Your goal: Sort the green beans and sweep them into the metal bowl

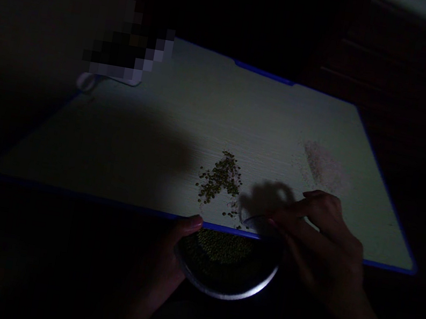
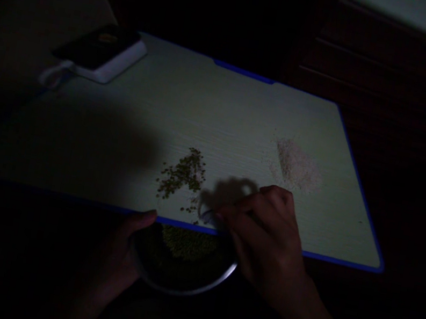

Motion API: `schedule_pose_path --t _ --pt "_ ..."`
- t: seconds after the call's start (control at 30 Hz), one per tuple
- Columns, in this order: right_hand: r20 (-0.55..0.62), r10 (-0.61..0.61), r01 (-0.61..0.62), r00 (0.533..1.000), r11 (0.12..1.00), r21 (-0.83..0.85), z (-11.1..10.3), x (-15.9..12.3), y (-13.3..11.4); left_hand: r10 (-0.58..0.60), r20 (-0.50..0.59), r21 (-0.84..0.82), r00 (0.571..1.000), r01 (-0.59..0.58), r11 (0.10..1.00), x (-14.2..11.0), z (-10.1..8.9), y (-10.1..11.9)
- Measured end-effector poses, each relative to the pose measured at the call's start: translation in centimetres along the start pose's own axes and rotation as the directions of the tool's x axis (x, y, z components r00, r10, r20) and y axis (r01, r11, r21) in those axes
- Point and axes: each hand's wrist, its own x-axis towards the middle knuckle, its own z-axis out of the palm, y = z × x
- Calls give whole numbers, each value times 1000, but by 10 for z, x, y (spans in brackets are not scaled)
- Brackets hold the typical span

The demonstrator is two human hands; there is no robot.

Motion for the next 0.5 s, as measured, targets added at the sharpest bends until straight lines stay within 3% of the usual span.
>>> schedule_pose_path --t 0.23,0.37,0.5 --pt "13 -13 12 1000 997 72 5 8 2 -57 32 -81 998 59 995 2 3 10" --pt "21 4 -7 1000 993 122 4 6 1 -54 17 11 998 54 998 -1 1 -3" --pt "11 18 -19 1000 992 128 3 2 1 -61 32 2 998 61 998 0 1 -18"
